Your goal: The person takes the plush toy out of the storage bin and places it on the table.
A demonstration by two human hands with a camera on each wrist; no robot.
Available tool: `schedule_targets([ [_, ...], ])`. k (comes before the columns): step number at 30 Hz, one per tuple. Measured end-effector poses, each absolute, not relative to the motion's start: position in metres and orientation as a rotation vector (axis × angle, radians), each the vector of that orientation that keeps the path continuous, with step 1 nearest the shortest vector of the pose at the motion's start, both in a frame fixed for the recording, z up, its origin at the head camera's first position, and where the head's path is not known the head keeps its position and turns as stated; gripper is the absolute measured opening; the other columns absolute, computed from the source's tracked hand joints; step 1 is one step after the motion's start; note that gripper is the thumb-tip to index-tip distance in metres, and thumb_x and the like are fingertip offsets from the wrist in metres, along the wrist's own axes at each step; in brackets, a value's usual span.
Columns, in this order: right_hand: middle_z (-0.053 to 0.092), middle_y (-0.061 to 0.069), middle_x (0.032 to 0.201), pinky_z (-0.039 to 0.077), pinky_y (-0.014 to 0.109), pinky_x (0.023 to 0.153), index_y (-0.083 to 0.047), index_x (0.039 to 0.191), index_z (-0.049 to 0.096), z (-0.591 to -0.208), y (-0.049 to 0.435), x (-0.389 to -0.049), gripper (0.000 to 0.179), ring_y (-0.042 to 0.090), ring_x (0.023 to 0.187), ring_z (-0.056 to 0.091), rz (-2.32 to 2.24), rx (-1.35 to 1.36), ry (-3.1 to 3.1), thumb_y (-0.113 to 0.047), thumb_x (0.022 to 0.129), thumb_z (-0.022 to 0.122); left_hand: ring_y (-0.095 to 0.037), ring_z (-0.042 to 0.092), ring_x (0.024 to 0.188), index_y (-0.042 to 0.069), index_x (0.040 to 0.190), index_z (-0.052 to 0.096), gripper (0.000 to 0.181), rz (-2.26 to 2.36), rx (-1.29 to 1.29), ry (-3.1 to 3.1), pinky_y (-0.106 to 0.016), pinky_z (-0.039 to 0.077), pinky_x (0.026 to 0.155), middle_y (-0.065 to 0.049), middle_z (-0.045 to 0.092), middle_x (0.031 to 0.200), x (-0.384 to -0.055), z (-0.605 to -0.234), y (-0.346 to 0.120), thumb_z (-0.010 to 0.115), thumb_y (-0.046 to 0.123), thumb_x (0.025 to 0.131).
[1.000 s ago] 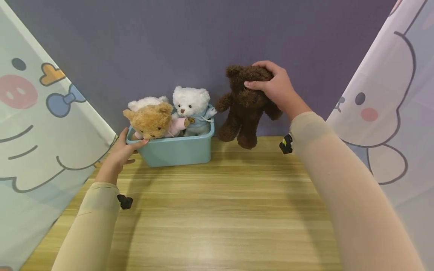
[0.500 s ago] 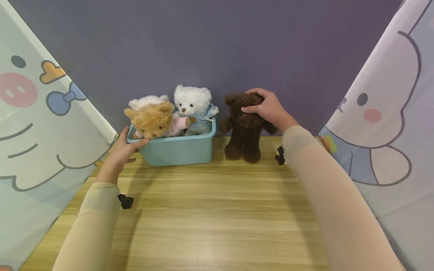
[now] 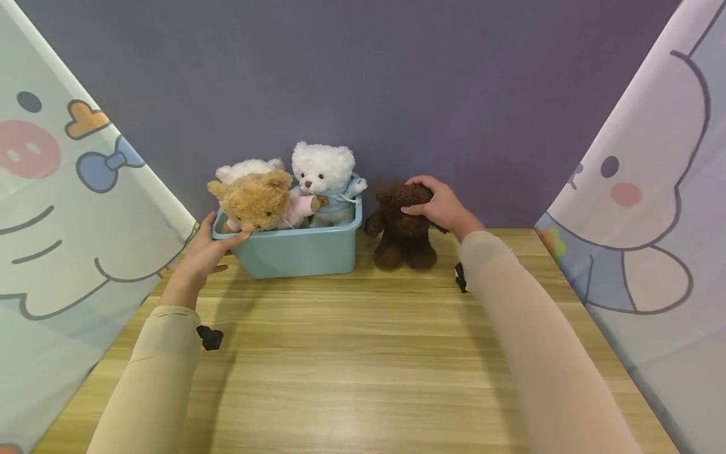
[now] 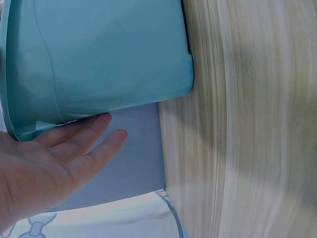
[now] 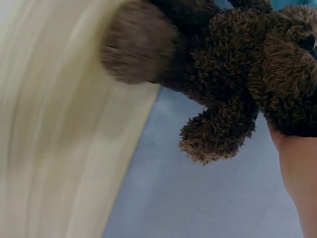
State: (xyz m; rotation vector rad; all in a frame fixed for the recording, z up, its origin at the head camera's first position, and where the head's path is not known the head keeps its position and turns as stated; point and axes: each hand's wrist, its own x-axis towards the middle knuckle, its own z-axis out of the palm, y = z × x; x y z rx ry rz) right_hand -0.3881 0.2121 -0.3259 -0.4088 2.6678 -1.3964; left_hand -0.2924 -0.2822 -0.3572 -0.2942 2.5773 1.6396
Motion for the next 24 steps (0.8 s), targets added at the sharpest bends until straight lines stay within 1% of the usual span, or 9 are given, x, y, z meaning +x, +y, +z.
schedule_targets([
  [6, 0.022, 0.005, 0.178, 0.030, 0.066, 0.127, -0.023, 0.153, 0.049, -0.344, 0.208, -0.390, 0.064, 0.035, 0.166, 0.018, -1.418, -0.427, 2.626, -0.025, 0.098, 0.081, -0.051, 0.018, 0.163, 0.037, 0.166, -0.027, 0.125, 1.638, -0.296, 2.576, -0.078, 0.033, 0.119, -0.012, -0.018, 0.179, -0.290, -0.358, -0.282, 0.072, 0.063, 0.095],
  [11, 0.020, 0.005, 0.178, 0.024, 0.068, 0.129, -0.023, 0.156, 0.048, -0.344, 0.207, -0.391, 0.064, 0.035, 0.167, 0.013, -1.387, -0.447, 2.672, -0.030, 0.100, 0.078, -0.049, 0.016, 0.164, 0.037, 0.167, -0.026, 0.128, 1.635, -0.289, 2.584, -0.077, 0.034, 0.119, -0.009, -0.018, 0.179, -0.291, -0.355, -0.281, 0.073, 0.069, 0.091],
  [13, 0.015, 0.005, 0.179, 0.020, 0.070, 0.129, -0.024, 0.160, 0.044, -0.341, 0.207, -0.393, 0.067, 0.037, 0.168, 0.009, -1.325, -0.460, 2.722, -0.035, 0.101, 0.076, -0.049, 0.015, 0.164, 0.037, 0.167, -0.026, 0.128, 1.634, -0.287, 2.582, -0.077, 0.034, 0.119, -0.009, -0.018, 0.179, -0.292, -0.354, -0.281, 0.073, 0.069, 0.091],
  [16, 0.003, 0.006, 0.181, 0.016, 0.074, 0.128, -0.027, 0.168, 0.033, -0.336, 0.209, -0.396, 0.075, 0.040, 0.168, 0.002, -1.215, -0.483, 2.795, -0.042, 0.104, 0.069, -0.049, 0.015, 0.164, 0.038, 0.167, -0.026, 0.127, 1.634, -0.287, 2.578, -0.077, 0.034, 0.119, -0.009, -0.017, 0.179, -0.293, -0.354, -0.281, 0.073, 0.067, 0.092],
  [19, -0.010, 0.005, 0.181, 0.013, 0.077, 0.127, -0.029, 0.172, 0.022, -0.329, 0.212, -0.397, 0.080, 0.042, 0.167, -0.006, -1.149, -0.487, 2.823, -0.047, 0.107, 0.064, -0.049, 0.015, 0.164, 0.039, 0.166, -0.027, 0.125, 1.633, -0.287, 2.573, -0.078, 0.034, 0.119, -0.010, -0.017, 0.179, -0.294, -0.355, -0.282, 0.072, 0.065, 0.094],
  [22, -0.017, 0.002, 0.180, 0.012, 0.077, 0.127, -0.032, 0.173, 0.014, -0.322, 0.217, -0.396, 0.083, 0.042, 0.167, -0.012, -1.125, -0.461, 2.800, -0.050, 0.107, 0.062, -0.049, 0.013, 0.164, 0.039, 0.165, -0.028, 0.123, 1.630, -0.284, 2.569, -0.078, 0.034, 0.119, -0.009, -0.019, 0.179, -0.294, -0.357, -0.283, 0.070, 0.064, 0.095],
  [24, -0.021, 0.001, 0.180, 0.013, 0.078, 0.126, -0.034, 0.173, 0.009, -0.317, 0.220, -0.394, 0.086, 0.042, 0.166, -0.014, -1.126, -0.440, 2.767, -0.051, 0.107, 0.061, -0.049, 0.012, 0.164, 0.040, 0.165, -0.029, 0.123, 1.626, -0.284, 2.568, -0.078, 0.033, 0.119, -0.010, -0.019, 0.179, -0.294, -0.357, -0.283, 0.070, 0.064, 0.096],
])
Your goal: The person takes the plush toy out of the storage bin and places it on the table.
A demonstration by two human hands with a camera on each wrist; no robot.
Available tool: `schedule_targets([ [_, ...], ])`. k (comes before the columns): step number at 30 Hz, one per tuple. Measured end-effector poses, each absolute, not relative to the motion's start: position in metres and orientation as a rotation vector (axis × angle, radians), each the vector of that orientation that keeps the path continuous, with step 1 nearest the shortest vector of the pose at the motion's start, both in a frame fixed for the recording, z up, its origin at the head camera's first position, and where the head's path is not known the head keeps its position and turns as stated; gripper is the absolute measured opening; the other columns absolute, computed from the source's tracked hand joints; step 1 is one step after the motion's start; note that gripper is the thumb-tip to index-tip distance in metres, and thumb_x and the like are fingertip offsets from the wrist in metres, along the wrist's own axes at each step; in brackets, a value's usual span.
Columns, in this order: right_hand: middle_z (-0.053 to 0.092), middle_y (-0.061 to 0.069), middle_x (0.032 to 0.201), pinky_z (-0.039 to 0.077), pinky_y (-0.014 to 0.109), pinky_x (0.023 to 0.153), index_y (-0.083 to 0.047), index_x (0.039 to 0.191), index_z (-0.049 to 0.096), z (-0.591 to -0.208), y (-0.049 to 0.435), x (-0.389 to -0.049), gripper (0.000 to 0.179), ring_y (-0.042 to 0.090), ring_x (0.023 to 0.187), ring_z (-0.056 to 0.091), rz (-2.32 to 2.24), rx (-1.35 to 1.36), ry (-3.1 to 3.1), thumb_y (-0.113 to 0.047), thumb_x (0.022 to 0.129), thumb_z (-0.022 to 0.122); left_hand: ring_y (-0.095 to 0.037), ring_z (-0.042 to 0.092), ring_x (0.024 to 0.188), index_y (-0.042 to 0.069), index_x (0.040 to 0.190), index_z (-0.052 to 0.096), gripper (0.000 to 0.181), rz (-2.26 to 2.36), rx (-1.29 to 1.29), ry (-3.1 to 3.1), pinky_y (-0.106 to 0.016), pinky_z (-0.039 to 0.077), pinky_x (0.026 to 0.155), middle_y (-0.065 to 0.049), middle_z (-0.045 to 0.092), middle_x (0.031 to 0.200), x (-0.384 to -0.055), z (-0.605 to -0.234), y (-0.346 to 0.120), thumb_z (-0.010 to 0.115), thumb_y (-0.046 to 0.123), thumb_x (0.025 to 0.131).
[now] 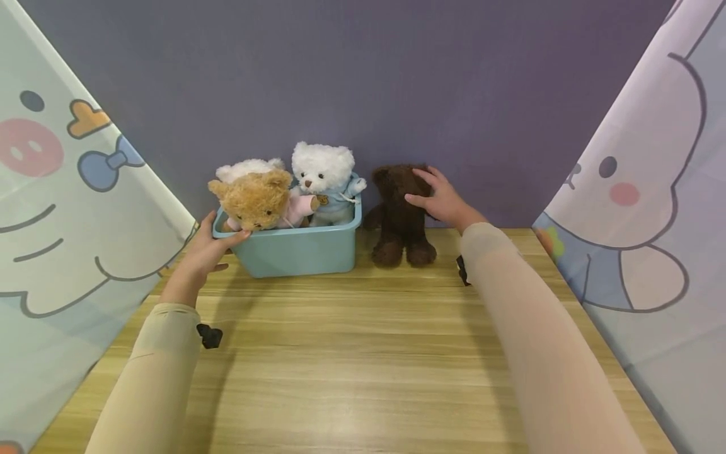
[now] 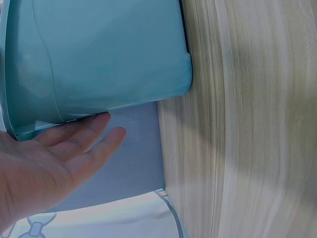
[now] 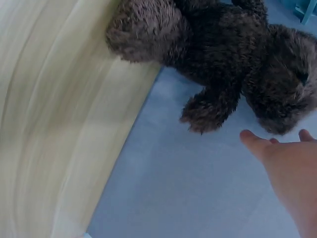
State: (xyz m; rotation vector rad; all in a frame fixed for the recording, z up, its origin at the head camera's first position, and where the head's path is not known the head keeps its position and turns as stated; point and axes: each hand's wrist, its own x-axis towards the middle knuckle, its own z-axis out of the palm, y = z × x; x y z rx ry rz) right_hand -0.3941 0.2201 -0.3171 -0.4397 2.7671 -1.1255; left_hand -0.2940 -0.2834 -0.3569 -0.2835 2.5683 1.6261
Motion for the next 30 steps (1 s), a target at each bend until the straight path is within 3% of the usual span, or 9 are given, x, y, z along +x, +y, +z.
schedule_targets([
  [5, -0.021, -0.001, 0.179, 0.017, 0.077, 0.126, -0.038, 0.172, 0.002, -0.311, 0.225, -0.392, 0.090, 0.040, 0.167, -0.013, -1.128, -0.398, 2.717, -0.054, 0.106, 0.061, -0.050, 0.014, 0.164, 0.038, 0.165, -0.029, 0.125, 1.621, -0.281, 2.575, -0.077, 0.034, 0.119, -0.012, -0.018, 0.179, -0.294, -0.356, -0.283, 0.070, 0.066, 0.094],
  [18, -0.011, -0.008, 0.180, 0.019, 0.076, 0.127, -0.048, 0.170, 0.003, -0.276, 0.208, -0.390, 0.092, 0.036, 0.169, 0.003, -1.176, -0.404, 2.686, -0.067, 0.101, 0.059, -0.050, 0.016, 0.163, 0.036, 0.166, -0.027, 0.126, 1.618, -0.288, 2.582, -0.077, 0.035, 0.119, -0.013, -0.016, 0.179, -0.293, -0.356, -0.282, 0.071, 0.068, 0.093],
  [24, -0.005, -0.011, 0.181, 0.023, 0.071, 0.128, -0.046, 0.171, 0.005, -0.264, 0.193, -0.388, 0.091, 0.036, 0.168, 0.010, -1.223, -0.483, 2.674, -0.067, 0.101, 0.059, -0.051, 0.014, 0.164, 0.035, 0.167, -0.027, 0.126, 1.620, -0.286, 2.585, -0.077, 0.036, 0.118, -0.012, -0.018, 0.179, -0.291, -0.355, -0.280, 0.071, 0.067, 0.093],
  [30, 0.005, -0.006, 0.182, 0.028, 0.067, 0.128, -0.046, 0.171, 0.008, -0.254, 0.166, -0.389, 0.089, 0.034, 0.167, 0.017, -1.246, -0.585, 2.652, -0.065, 0.101, 0.061, -0.051, 0.013, 0.164, 0.035, 0.167, -0.027, 0.125, 1.619, -0.289, 2.585, -0.077, 0.035, 0.118, -0.012, -0.020, 0.179, -0.289, -0.354, -0.280, 0.070, 0.066, 0.094],
])
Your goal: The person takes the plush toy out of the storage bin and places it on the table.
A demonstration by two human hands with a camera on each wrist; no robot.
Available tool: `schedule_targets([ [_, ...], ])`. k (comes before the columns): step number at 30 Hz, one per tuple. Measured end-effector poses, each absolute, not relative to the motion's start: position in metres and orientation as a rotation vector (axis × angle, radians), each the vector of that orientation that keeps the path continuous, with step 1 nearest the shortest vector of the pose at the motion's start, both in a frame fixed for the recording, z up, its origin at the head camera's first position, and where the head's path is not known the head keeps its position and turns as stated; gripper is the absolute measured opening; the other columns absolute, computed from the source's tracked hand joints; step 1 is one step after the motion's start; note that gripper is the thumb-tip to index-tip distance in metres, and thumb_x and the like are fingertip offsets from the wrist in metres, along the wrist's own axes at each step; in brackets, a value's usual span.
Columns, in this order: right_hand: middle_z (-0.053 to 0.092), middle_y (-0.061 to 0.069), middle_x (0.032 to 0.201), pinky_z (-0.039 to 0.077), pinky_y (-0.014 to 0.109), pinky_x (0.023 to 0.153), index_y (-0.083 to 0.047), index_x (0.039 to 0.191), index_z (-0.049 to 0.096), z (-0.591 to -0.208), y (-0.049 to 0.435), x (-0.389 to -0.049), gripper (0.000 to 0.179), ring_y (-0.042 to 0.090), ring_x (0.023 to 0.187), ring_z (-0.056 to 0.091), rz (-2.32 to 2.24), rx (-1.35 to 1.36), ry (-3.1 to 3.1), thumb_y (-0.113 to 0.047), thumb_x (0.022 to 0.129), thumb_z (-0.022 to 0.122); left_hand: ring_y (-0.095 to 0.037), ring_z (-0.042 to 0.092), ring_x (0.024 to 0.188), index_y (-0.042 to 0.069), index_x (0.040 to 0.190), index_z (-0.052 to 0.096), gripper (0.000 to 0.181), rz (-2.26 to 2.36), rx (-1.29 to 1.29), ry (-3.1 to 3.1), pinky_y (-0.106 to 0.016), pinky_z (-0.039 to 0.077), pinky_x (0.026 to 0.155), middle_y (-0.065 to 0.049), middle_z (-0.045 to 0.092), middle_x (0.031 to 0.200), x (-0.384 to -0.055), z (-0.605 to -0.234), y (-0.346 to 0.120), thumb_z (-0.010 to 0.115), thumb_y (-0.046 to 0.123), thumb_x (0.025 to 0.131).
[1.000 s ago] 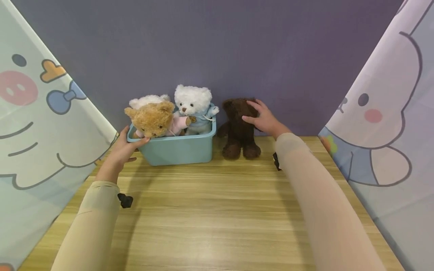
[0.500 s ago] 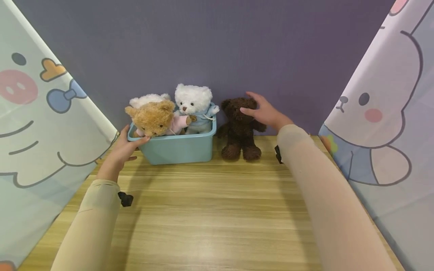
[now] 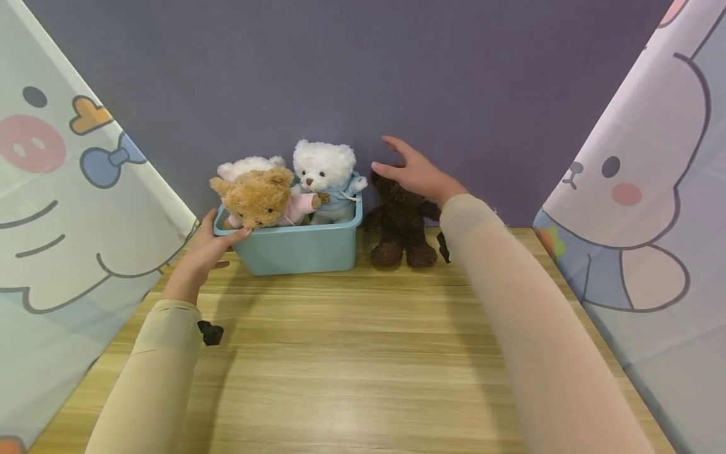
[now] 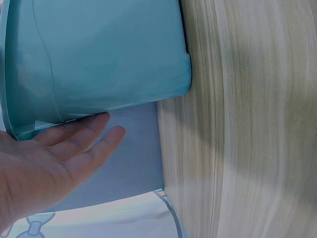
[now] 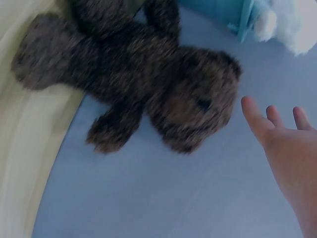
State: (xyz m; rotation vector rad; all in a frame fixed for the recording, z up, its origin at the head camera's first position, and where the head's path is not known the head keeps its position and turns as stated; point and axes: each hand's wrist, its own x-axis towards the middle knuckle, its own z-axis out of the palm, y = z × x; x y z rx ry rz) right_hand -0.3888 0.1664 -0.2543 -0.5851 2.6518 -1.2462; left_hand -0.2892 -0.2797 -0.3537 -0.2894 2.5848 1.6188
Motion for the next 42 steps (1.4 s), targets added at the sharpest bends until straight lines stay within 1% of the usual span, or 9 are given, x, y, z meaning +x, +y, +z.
schedule_targets([
  [3, 0.007, -0.002, 0.182, 0.029, 0.065, 0.129, -0.044, 0.171, 0.010, -0.253, 0.151, -0.388, 0.088, 0.034, 0.166, 0.020, -1.259, -0.630, 2.633, -0.062, 0.102, 0.061, -0.050, 0.012, 0.164, 0.035, 0.167, -0.027, 0.125, 1.622, -0.285, 2.580, -0.077, 0.035, 0.118, -0.011, -0.021, 0.178, -0.290, -0.354, -0.279, 0.070, 0.066, 0.095],
  [7, 0.010, -0.002, 0.181, 0.031, 0.062, 0.129, -0.043, 0.171, 0.012, -0.251, 0.129, -0.387, 0.087, 0.035, 0.166, 0.021, -1.289, -0.681, 2.603, -0.059, 0.103, 0.063, -0.049, 0.011, 0.165, 0.035, 0.166, -0.027, 0.125, 1.621, -0.283, 2.579, -0.077, 0.035, 0.118, -0.011, -0.020, 0.179, -0.291, -0.357, -0.279, 0.070, 0.066, 0.095],
  [11, 0.013, -0.002, 0.181, 0.034, 0.060, 0.128, -0.046, 0.170, 0.015, -0.249, 0.106, -0.385, 0.083, 0.034, 0.165, 0.024, -1.305, -0.747, 2.572, -0.057, 0.103, 0.064, -0.049, 0.013, 0.164, 0.038, 0.165, -0.029, 0.124, 1.624, -0.286, 2.578, -0.077, 0.034, 0.119, -0.012, -0.018, 0.179, -0.294, -0.360, -0.281, 0.070, 0.066, 0.095],
  [16, 0.018, -0.003, 0.179, 0.039, 0.058, 0.125, -0.049, 0.169, 0.017, -0.250, 0.082, -0.382, 0.081, 0.032, 0.162, 0.031, -1.285, -0.817, 2.551, -0.059, 0.102, 0.064, -0.049, 0.013, 0.164, 0.039, 0.165, -0.030, 0.123, 1.619, -0.286, 2.581, -0.077, 0.034, 0.119, -0.012, -0.018, 0.179, -0.294, -0.362, -0.281, 0.069, 0.065, 0.095],
  [22, 0.021, -0.003, 0.178, 0.042, 0.058, 0.121, -0.046, 0.170, 0.017, -0.251, 0.061, -0.376, 0.084, 0.031, 0.160, 0.033, -1.283, -0.874, 2.489, -0.059, 0.102, 0.065, -0.049, 0.010, 0.165, 0.037, 0.166, -0.029, 0.123, 1.615, -0.276, 2.581, -0.078, 0.033, 0.119, -0.011, -0.021, 0.178, -0.292, -0.362, -0.280, 0.068, 0.065, 0.096],
  [27, 0.020, -0.004, 0.179, 0.042, 0.055, 0.123, -0.046, 0.170, 0.016, -0.249, 0.043, -0.373, 0.085, 0.030, 0.162, 0.032, -1.232, -0.933, 2.465, -0.059, 0.102, 0.064, -0.047, 0.009, 0.166, 0.037, 0.165, -0.031, 0.122, 1.613, -0.274, 2.566, -0.077, 0.032, 0.120, -0.010, -0.023, 0.178, -0.293, -0.361, -0.281, 0.068, 0.064, 0.097],
  [34, 0.014, -0.005, 0.180, 0.034, 0.055, 0.129, -0.045, 0.170, 0.017, -0.246, 0.011, -0.375, 0.083, 0.034, 0.164, 0.027, -1.185, -0.950, 2.427, -0.057, 0.103, 0.065, -0.046, 0.007, 0.166, 0.036, 0.164, -0.031, 0.124, 1.627, -0.286, 2.564, -0.078, 0.030, 0.121, -0.009, -0.024, 0.177, -0.296, -0.357, -0.282, 0.068, 0.065, 0.096],
  [36, 0.014, -0.005, 0.180, 0.036, 0.052, 0.128, -0.042, 0.170, 0.018, -0.248, 0.001, -0.376, 0.084, 0.032, 0.162, 0.032, -1.180, -0.975, 2.416, -0.054, 0.103, 0.066, -0.046, 0.006, 0.166, 0.036, 0.164, -0.032, 0.125, 1.629, -0.291, 2.559, -0.079, 0.030, 0.121, -0.009, -0.025, 0.177, -0.296, -0.357, -0.282, 0.068, 0.066, 0.095],
  [42, 0.019, -0.008, 0.178, 0.035, 0.047, 0.130, -0.037, 0.171, 0.021, -0.255, -0.028, -0.378, 0.088, 0.018, 0.165, 0.024, -1.180, -1.081, 2.409, -0.051, 0.100, 0.072, -0.045, 0.005, 0.166, 0.035, 0.164, -0.034, 0.128, 1.640, -0.273, 2.544, -0.079, 0.029, 0.121, -0.010, -0.025, 0.177, -0.296, -0.356, -0.282, 0.068, 0.069, 0.093],
])
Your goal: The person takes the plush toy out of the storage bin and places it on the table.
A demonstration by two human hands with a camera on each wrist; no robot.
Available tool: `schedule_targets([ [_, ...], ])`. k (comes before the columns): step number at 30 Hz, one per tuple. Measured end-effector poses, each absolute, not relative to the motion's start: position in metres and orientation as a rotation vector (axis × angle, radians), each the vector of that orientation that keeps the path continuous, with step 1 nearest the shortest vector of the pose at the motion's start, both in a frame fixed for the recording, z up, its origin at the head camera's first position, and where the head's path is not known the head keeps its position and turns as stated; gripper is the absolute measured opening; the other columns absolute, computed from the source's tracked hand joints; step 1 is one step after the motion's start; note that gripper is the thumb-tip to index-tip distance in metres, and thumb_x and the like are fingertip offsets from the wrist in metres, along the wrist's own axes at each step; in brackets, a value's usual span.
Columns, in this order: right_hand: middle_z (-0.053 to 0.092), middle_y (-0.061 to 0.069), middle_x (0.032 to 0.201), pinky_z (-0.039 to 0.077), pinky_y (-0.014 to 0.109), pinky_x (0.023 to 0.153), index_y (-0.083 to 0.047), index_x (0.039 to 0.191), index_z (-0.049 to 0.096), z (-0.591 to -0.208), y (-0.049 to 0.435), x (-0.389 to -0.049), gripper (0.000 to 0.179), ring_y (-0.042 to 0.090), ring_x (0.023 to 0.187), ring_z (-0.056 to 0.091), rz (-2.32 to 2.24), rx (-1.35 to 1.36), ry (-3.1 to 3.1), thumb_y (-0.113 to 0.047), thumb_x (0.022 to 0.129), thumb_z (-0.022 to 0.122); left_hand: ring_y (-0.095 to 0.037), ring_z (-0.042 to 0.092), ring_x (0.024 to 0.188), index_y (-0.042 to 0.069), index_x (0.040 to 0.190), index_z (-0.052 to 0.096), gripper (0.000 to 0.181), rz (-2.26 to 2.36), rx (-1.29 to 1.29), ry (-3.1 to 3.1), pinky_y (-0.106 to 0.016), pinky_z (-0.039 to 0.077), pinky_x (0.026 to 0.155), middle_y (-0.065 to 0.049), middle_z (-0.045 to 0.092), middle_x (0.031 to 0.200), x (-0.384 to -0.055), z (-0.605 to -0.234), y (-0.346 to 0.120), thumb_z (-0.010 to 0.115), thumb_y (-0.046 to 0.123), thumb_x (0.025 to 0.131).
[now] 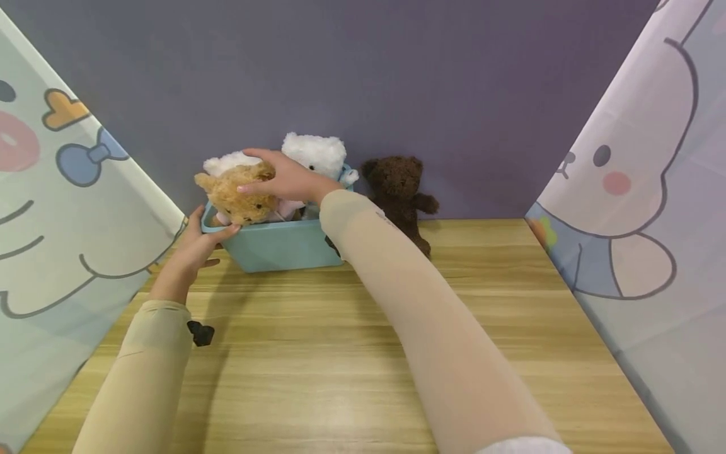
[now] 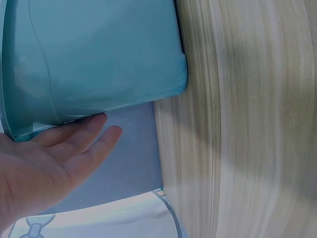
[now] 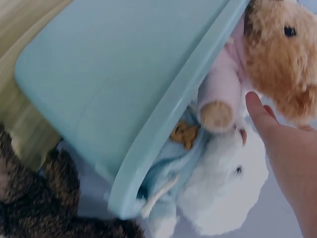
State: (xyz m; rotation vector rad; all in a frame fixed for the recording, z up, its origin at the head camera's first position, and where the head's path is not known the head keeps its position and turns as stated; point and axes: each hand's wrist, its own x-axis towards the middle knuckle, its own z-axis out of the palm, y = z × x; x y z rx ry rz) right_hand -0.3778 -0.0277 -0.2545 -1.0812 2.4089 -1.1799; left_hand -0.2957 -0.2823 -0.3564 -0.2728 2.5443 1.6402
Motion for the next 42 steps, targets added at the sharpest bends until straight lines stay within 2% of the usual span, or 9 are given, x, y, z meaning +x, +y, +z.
schedule_targets([
  [7, 0.013, -0.011, 0.180, 0.028, 0.046, 0.134, -0.038, 0.170, 0.024, -0.257, -0.053, -0.376, 0.093, 0.014, 0.167, 0.014, -1.151, -1.127, 2.427, -0.049, 0.095, 0.079, -0.046, 0.004, 0.166, 0.035, 0.163, -0.035, 0.128, 1.651, -0.279, 2.540, -0.079, 0.028, 0.121, -0.009, -0.027, 0.177, -0.294, -0.354, -0.287, 0.068, 0.068, 0.095],
  [12, 0.002, -0.006, 0.181, 0.023, 0.049, 0.136, -0.040, 0.170, 0.024, -0.260, -0.064, -0.374, 0.095, 0.015, 0.169, 0.002, -1.090, -1.069, 2.538, -0.054, 0.093, 0.080, -0.046, 0.005, 0.166, 0.035, 0.163, -0.035, 0.127, 1.648, -0.278, 2.545, -0.079, 0.028, 0.121, -0.009, -0.026, 0.177, -0.293, -0.353, -0.288, 0.068, 0.067, 0.095],
  [14, -0.004, -0.006, 0.181, 0.024, 0.050, 0.135, -0.045, 0.169, 0.022, -0.262, -0.067, -0.372, 0.097, 0.016, 0.169, -0.001, -1.044, -1.009, 2.591, -0.058, 0.091, 0.080, -0.046, 0.005, 0.166, 0.035, 0.163, -0.035, 0.127, 1.650, -0.278, 2.541, -0.079, 0.028, 0.121, -0.009, -0.026, 0.177, -0.293, -0.352, -0.288, 0.067, 0.067, 0.095],
  [19, -0.007, -0.003, 0.181, 0.029, 0.054, 0.132, -0.054, 0.167, 0.013, -0.267, -0.070, -0.368, 0.106, 0.021, 0.169, 0.005, -1.069, -0.913, 2.620, -0.060, 0.087, 0.083, -0.046, 0.006, 0.166, 0.035, 0.163, -0.034, 0.126, 1.648, -0.275, 2.548, -0.079, 0.029, 0.121, -0.008, -0.025, 0.177, -0.293, -0.350, -0.287, 0.067, 0.067, 0.095],
  [24, -0.002, -0.002, 0.181, 0.037, 0.056, 0.128, -0.063, 0.163, 0.002, -0.268, -0.071, -0.363, 0.116, 0.026, 0.167, 0.019, -1.131, -0.865, 2.623, -0.061, 0.083, 0.085, -0.047, 0.006, 0.166, 0.035, 0.164, -0.034, 0.125, 1.647, -0.267, 2.560, -0.080, 0.030, 0.120, -0.008, -0.025, 0.177, -0.293, -0.348, -0.286, 0.066, 0.067, 0.096],
  [27, -0.001, 0.000, 0.181, 0.038, 0.056, 0.127, -0.063, 0.163, 0.001, -0.270, -0.073, -0.363, 0.114, 0.028, 0.166, 0.022, -1.092, -0.848, 2.644, -0.064, 0.084, 0.083, -0.047, 0.005, 0.166, 0.035, 0.163, -0.034, 0.126, 1.651, -0.267, 2.553, -0.079, 0.029, 0.120, -0.007, -0.027, 0.177, -0.293, -0.348, -0.286, 0.067, 0.067, 0.096],
  [31, 0.011, -0.001, 0.180, 0.038, 0.053, 0.128, -0.058, 0.166, 0.014, -0.275, -0.074, -0.364, 0.103, 0.024, 0.165, 0.025, -1.070, -0.846, 2.664, -0.065, 0.087, 0.080, -0.047, 0.005, 0.166, 0.034, 0.164, -0.034, 0.125, 1.660, -0.268, 2.547, -0.079, 0.029, 0.120, -0.008, -0.027, 0.177, -0.293, -0.348, -0.286, 0.067, 0.067, 0.096],
  [37, 0.044, -0.003, 0.162, 0.047, 0.046, 0.118, -0.044, 0.161, 0.044, -0.284, -0.075, -0.365, 0.082, 0.018, 0.146, 0.048, -1.128, -0.838, 2.733, -0.057, 0.089, 0.082, -0.046, 0.005, 0.166, 0.035, 0.164, -0.033, 0.124, 1.671, -0.272, 2.533, -0.079, 0.030, 0.120, -0.009, -0.026, 0.177, -0.294, -0.351, -0.284, 0.067, 0.066, 0.096],
  [42, 0.046, -0.003, 0.161, 0.048, 0.045, 0.117, -0.040, 0.160, 0.046, -0.286, -0.073, -0.363, 0.081, 0.018, 0.144, 0.049, -1.146, -0.805, 2.766, -0.054, 0.090, 0.083, -0.046, 0.005, 0.166, 0.036, 0.164, -0.033, 0.125, 1.663, -0.279, 2.516, -0.079, 0.030, 0.120, -0.009, -0.027, 0.176, -0.294, -0.355, -0.282, 0.067, 0.068, 0.095],
])
